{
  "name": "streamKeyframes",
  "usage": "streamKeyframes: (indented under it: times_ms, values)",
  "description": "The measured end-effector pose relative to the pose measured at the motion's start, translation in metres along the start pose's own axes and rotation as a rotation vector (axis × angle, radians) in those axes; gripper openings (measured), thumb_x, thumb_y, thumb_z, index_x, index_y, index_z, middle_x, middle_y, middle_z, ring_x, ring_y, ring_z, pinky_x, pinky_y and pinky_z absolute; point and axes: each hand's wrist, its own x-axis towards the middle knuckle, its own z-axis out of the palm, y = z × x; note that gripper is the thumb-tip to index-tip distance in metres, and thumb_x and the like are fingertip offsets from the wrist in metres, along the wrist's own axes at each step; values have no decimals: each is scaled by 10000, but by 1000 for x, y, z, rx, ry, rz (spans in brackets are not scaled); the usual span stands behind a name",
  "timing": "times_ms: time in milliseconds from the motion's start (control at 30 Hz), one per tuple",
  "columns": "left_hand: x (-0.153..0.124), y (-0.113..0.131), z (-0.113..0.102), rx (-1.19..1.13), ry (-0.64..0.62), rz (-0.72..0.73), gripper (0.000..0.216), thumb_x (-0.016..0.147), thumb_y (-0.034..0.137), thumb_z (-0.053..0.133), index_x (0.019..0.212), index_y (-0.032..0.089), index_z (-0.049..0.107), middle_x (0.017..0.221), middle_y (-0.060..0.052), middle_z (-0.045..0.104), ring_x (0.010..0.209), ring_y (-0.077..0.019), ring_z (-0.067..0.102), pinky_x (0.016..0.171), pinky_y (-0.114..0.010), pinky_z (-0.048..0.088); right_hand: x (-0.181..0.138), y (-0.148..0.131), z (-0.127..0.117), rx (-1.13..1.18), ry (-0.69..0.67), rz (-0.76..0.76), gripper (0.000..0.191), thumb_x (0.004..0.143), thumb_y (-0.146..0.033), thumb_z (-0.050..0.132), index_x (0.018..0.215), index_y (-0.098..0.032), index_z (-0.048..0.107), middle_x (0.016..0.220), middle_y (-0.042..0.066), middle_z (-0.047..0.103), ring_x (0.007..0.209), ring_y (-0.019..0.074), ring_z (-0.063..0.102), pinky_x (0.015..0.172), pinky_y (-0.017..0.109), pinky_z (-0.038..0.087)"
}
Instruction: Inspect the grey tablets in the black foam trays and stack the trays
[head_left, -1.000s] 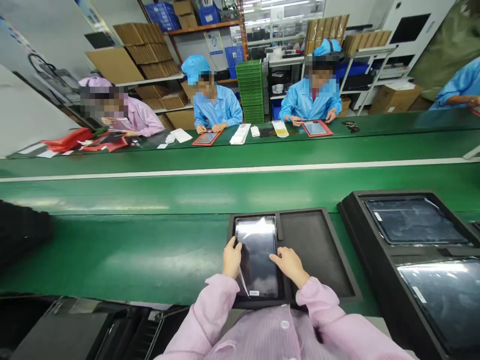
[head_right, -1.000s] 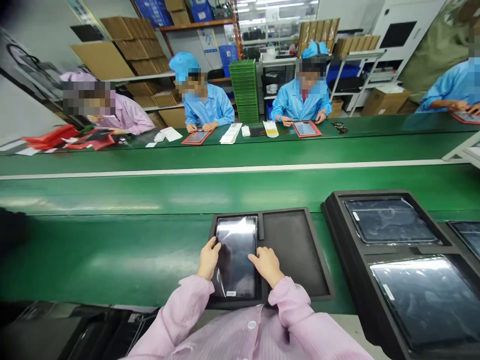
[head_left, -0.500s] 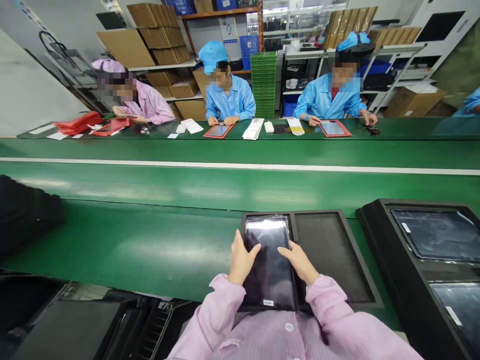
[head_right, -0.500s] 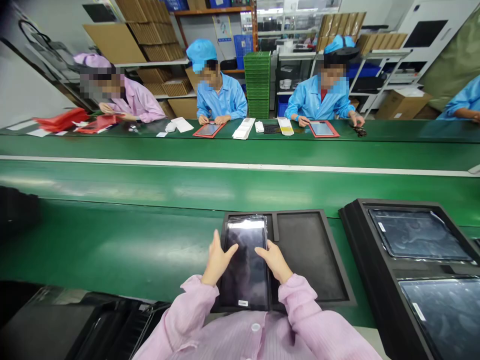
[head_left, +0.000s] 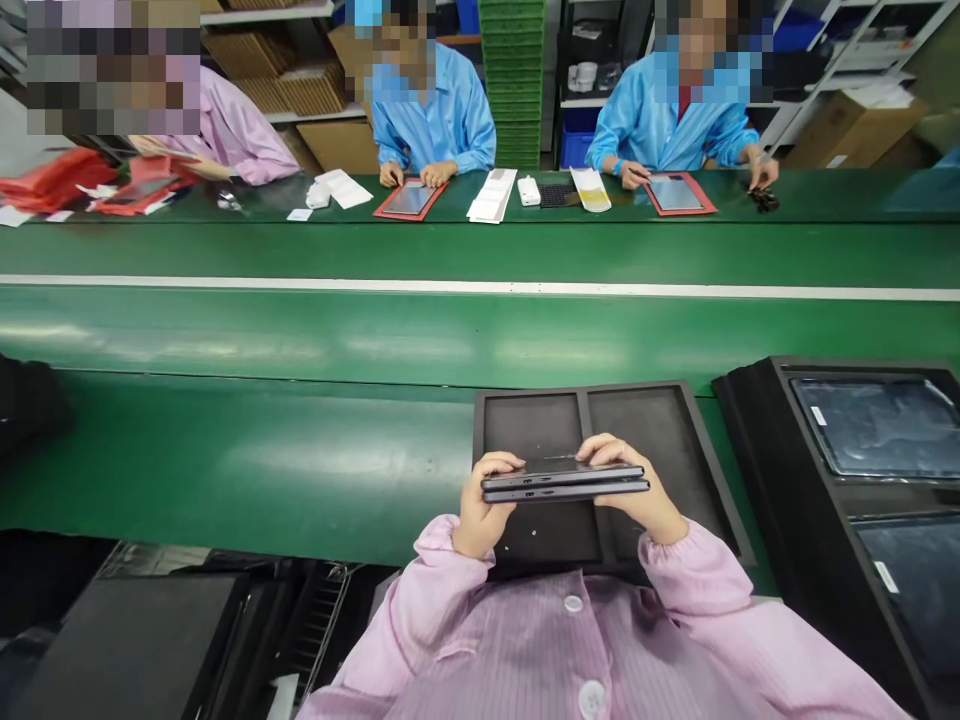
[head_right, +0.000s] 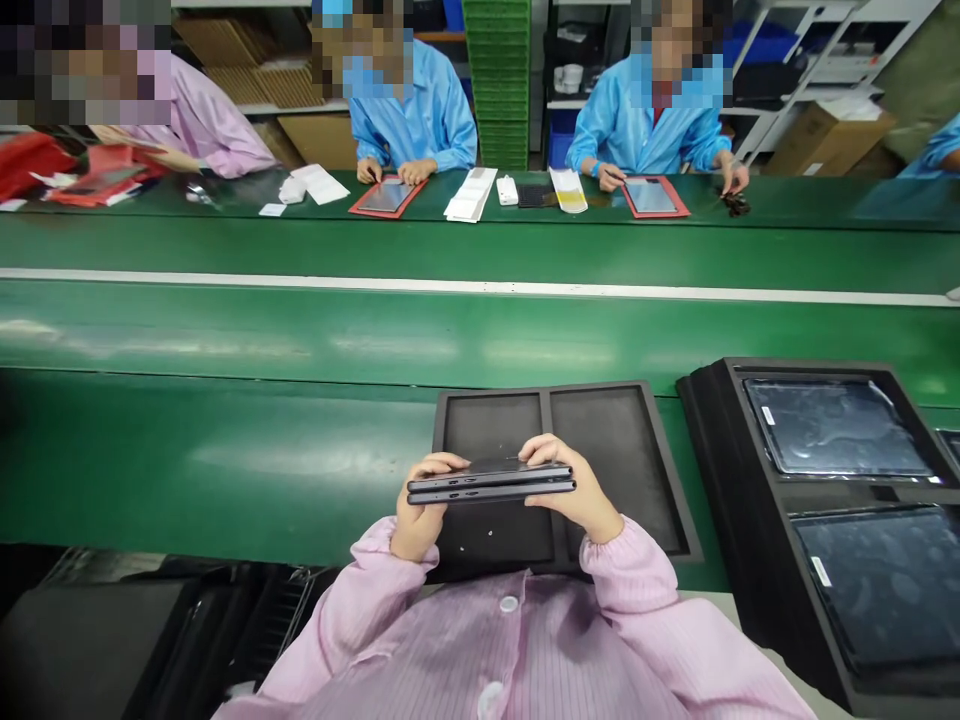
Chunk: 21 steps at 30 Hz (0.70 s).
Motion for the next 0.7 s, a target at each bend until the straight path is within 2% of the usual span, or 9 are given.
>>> streamKeyframes:
  times_ms: [167,267,367,433,467,533,600,667,700]
  values:
    - [-4,-5,-3,-34,-12,-16,155,834,319,606,942,213,570,904,-48,623,869,-165,639,739,-290,559,-5,1,0,48,-8,-11,401,671,-541,772,803,-213,582,861,52,596,814,194,594,747,331,492]
    - [-10,-9,-3,-62,2,-126,236,773,394,660,886,205,577,886,-60,634,869,-189,633,735,-324,555,-7,11,-7,20,-31,44,431,663,-548,771,858,-212,584,958,78,598,873,204,593,761,332,503]
    - [-9,-18,-2,-52,135,-358,446,594,578,729,749,195,560,791,-63,629,783,-206,615,689,-339,533,-7,29,-14,-93,-91,186,489,701,-557,705,1016,-200,593,1123,120,590,1023,235,578,844,364,499]
    - [-1,-29,2,-7,258,-486,521,537,671,695,684,201,526,741,-54,607,746,-201,592,717,-347,511,-7,36,-14,-227,-102,297,454,732,-579,609,962,-188,625,1052,118,638,1010,258,601,893,403,480]
    - [6,-35,5,19,314,-528,529,563,702,648,680,203,517,750,-55,603,769,-203,585,761,-354,500,-7,36,-12,-297,-97,338,432,737,-581,576,898,-185,638,964,113,665,951,272,626,885,421,482]
    - [20,-48,14,54,395,-606,529,658,727,521,706,200,526,808,-73,612,863,-222,581,846,-369,474,-8,27,-3,-458,-69,372,449,725,-567,561,904,-164,646,800,110,677,811,306,654,808,450,501]
    - [31,-59,28,54,405,-716,563,729,718,411,749,175,561,849,-113,632,928,-260,589,853,-405,479,-8,9,10,-642,-61,376,580,735,-525,559,1128,-100,595,737,115,674,729,330,657,724,449,506]
    - [34,-66,43,45,363,-805,590,734,696,421,808,137,595,902,-163,650,984,-308,595,872,-454,480,-6,-10,26,-839,-62,403,681,774,-462,532,1320,-62,451,749,119,681,717,335,662,691,427,498]
    - [34,-67,50,49,347,-827,577,722,666,474,866,123,606,989,-186,647,1063,-325,571,930,-469,453,-4,-18,33,-909,-69,437,681,792,-422,521,1359,-64,405,764,123,685,724,334,665,687,416,493]
